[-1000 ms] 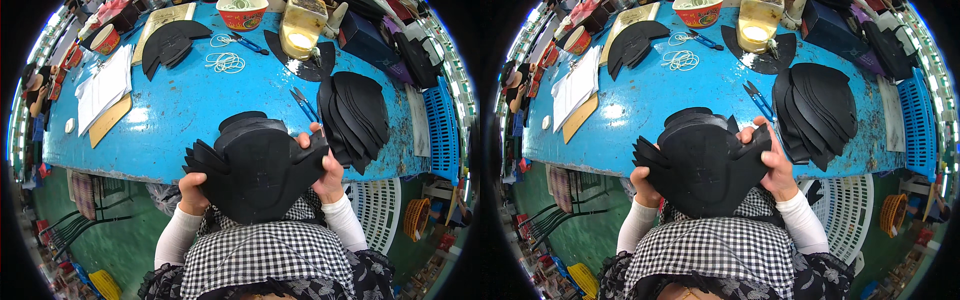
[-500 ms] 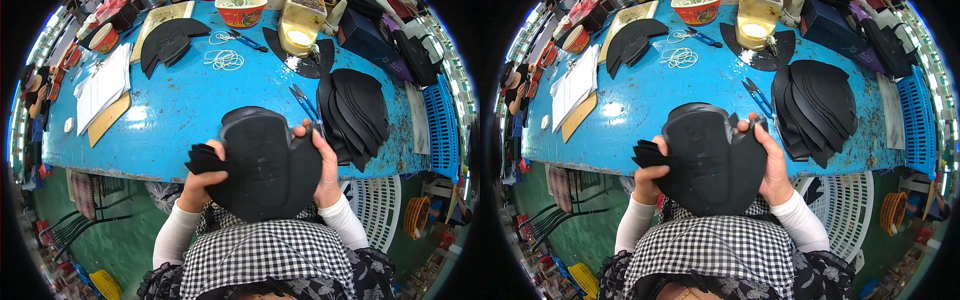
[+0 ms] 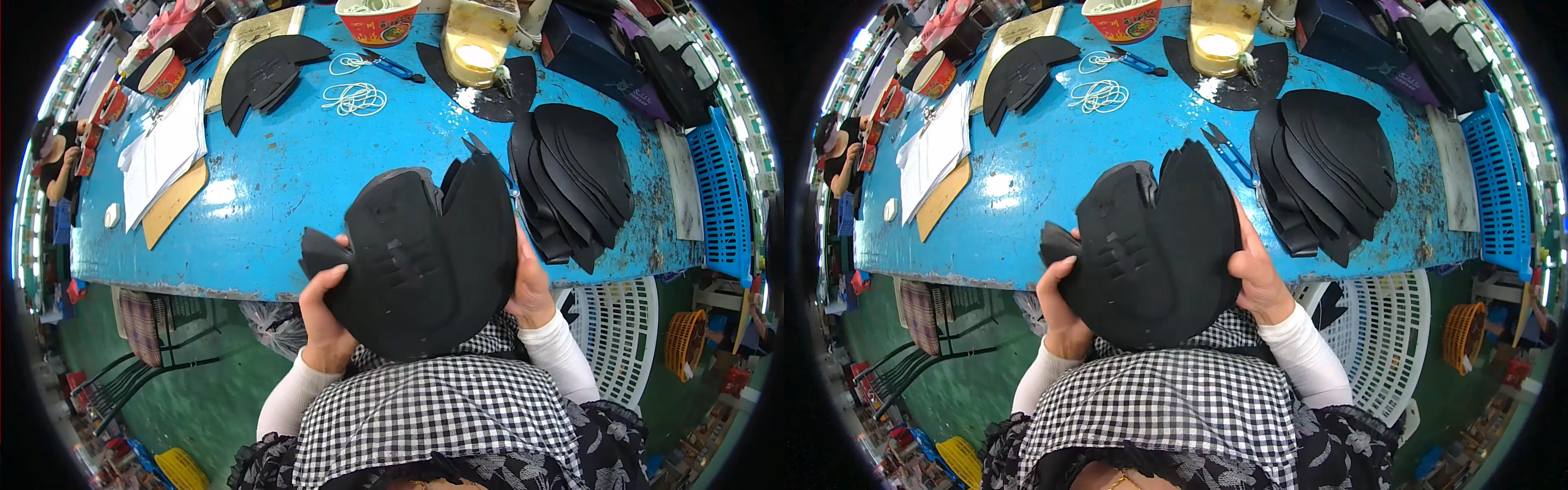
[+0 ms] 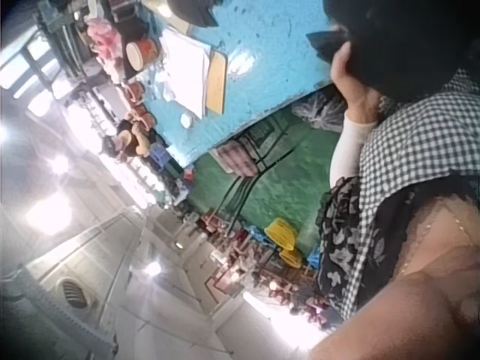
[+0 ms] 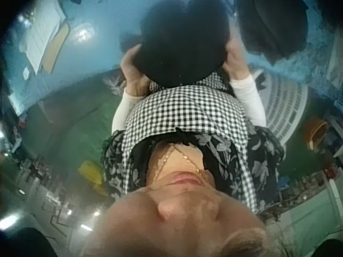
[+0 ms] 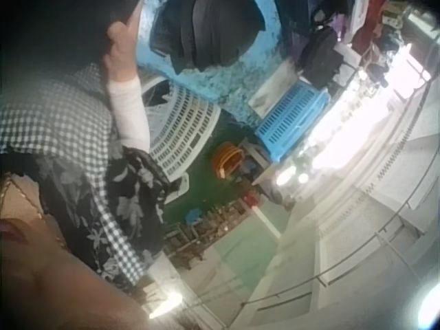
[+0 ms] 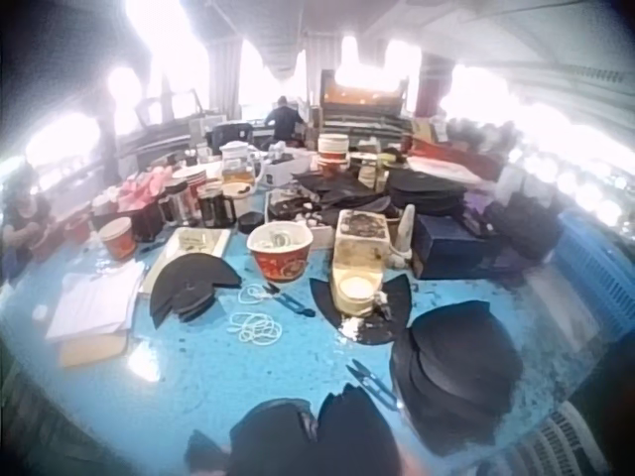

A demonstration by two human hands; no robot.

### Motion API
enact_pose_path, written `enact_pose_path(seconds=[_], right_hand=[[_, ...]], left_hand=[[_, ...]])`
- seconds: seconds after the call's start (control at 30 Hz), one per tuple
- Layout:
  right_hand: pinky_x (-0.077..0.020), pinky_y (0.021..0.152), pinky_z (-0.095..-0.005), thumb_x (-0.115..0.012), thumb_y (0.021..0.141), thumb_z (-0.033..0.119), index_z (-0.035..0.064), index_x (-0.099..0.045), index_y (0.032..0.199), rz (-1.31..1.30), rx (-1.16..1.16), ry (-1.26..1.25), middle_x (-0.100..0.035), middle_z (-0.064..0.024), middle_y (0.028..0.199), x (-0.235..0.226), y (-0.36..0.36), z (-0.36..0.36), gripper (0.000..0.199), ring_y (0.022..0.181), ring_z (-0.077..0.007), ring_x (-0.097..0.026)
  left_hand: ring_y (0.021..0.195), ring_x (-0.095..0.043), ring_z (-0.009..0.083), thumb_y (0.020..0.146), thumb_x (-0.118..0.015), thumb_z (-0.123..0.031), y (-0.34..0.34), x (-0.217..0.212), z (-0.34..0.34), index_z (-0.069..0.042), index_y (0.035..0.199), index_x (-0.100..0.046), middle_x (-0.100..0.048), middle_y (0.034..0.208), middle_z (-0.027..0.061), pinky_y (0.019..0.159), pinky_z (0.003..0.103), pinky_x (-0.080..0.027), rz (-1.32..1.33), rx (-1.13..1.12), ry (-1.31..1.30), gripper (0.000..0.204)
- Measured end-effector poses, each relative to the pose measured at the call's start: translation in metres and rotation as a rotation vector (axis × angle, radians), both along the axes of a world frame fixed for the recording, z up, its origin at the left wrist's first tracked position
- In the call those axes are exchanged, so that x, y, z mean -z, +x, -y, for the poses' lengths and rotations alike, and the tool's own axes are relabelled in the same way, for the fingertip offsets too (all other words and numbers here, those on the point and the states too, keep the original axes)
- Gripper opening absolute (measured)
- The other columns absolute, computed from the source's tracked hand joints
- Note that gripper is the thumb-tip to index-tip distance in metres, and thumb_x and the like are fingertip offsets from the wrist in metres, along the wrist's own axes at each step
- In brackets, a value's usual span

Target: The person trims excess material and loose threads from black shoe upper components using scissors or a small blade.

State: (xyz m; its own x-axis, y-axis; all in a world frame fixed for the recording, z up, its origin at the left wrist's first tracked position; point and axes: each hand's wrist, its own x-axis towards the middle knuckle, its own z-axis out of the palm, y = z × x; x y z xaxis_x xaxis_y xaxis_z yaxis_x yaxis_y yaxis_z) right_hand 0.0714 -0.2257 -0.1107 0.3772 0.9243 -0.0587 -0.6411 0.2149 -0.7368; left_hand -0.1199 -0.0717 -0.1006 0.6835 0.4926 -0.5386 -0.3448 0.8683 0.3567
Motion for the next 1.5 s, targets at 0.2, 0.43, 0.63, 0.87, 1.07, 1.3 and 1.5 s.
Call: enact_pose_path(seconds=[0.2, 0.43, 0.63, 0.87, 1.07, 1.3, 1.5], right_hand=[[-0.0408, 0.105, -0.0361, -0.073, 0.081, 0.019, 0.0005, -0.027, 0.144, -0.189, -0.062, -0.169, -0.047, -0.0159, 0.136, -0.007, -0.005, -0.003, 0.08, 0.125, -0.024, -0.049], [-0.0458, 0.091, -0.0303, -0.056, 0.096, 0.025, 0.0012, -0.046, 0.129, 0.829, 0.012, -0.291, -0.061, -0.0147, 0.111, -0.03, 0.043, -0.041, 0.041, 0.107, -0.021, -0.059], [-0.0491, 0.071, -0.0446, -0.064, 0.074, 0.008, 0.005, -0.051, 0.101, 1.893, 0.163, -0.605, -0.053, -0.0162, 0.087, -0.011, 0.086, -0.059, 0.03, 0.079, -0.0359, -0.059], [-0.0487, 0.08, -0.0438, -0.063, 0.078, 0.012, 0.0039, -0.054, 0.103, 1.621, -0.031, -0.149, -0.059, -0.0168, 0.099, -0.007, 0.068, -0.129, 0.027, 0.092, -0.0364, -0.059], [-0.0497, 0.082, -0.0419, -0.062, 0.084, 0.02, 0.0051, -0.066, 0.096, 1.538, 0.102, -0.298, -0.066, -0.015, 0.096, -0.035, 0.138, -0.11, 0.019, 0.093, -0.0324, -0.063], [-0.0429, 0.087, -0.045, -0.05, 0.093, 0.033, 0.0061, -0.065, 0.093, 1.841, 0.525, -0.902, -0.064, -0.014, 0.099, 0.01, 0.301, -0.008, 0.031, 0.095, -0.036, -0.057], [-0.0422, 0.085, -0.0472, -0.051, 0.093, 0.032, 0.0072, -0.063, 0.094, 1.792, 0.497, -0.996, -0.061, -0.0124, 0.1, 0.003, 0.235, -0.01, 0.028, 0.097, -0.0332, -0.055]], left_hand=[[0.12, -0.053, 0.0297, 0.082, -0.056, 0.001, -0.004, -0.007, 0.029, -0.011, 0.138, -0.03, -0.052, 0.129, 0.0168, 0.101, 0.045, -0.045, -0.015, 0.069, 0.617, 0.062], [0.113, -0.057, 0.0356, 0.083, -0.052, 0.002, -0.01, -0.017, -0.045, -0.01, 0.134, -0.038, -0.055, 0.125, 0.021, 0.097, 0.048, -0.048, 0.007, -0.008, 0.378, 0.054], [0.108, -0.062, 0.0328, 0.082, -0.055, 0.0, -0.053, -0.03, -0.156, -0.007, 0.13, -0.048, -0.059, 0.123, 0.0193, 0.094, 0.045, -0.052, -0.181, 0.049, 0.587, 0.048], [0.114, -0.058, 0.0265, 0.08, -0.066, -0.003, -0.105, -0.017, -0.226, -0.002, 0.136, -0.043, -0.053, 0.13, 0.0161, 0.096, 0.036, -0.047, -0.628, 0.16, 0.939, 0.06], [0.135, -0.035, 0.028, 0.08, -0.067, -0.004, -0.076, -0.027, -0.162, -0.002, 0.144, -0.031, -0.035, 0.146, 0.0164, 0.113, 0.039, -0.025, -1.052, -0.162, 1.757, 0.073], [0.124, -0.048, 0.0341, 0.062, -0.081, -0.01, 0.02, -0.044, -0.052, -0.01, 0.117, -0.058, -0.051, 0.131, 0.0137, 0.107, 0.046, -0.034, -0.472, 0.476, 2.189, 0.059], [0.128, -0.046, 0.0267, 0.075, -0.07, -0.009, 0.101, -0.019, -0.008, -0.026, 0.123, -0.057, -0.046, 0.139, 0.0063, 0.106, 0.05, -0.035, 0.004, 0.732, 2.621, 0.052]])
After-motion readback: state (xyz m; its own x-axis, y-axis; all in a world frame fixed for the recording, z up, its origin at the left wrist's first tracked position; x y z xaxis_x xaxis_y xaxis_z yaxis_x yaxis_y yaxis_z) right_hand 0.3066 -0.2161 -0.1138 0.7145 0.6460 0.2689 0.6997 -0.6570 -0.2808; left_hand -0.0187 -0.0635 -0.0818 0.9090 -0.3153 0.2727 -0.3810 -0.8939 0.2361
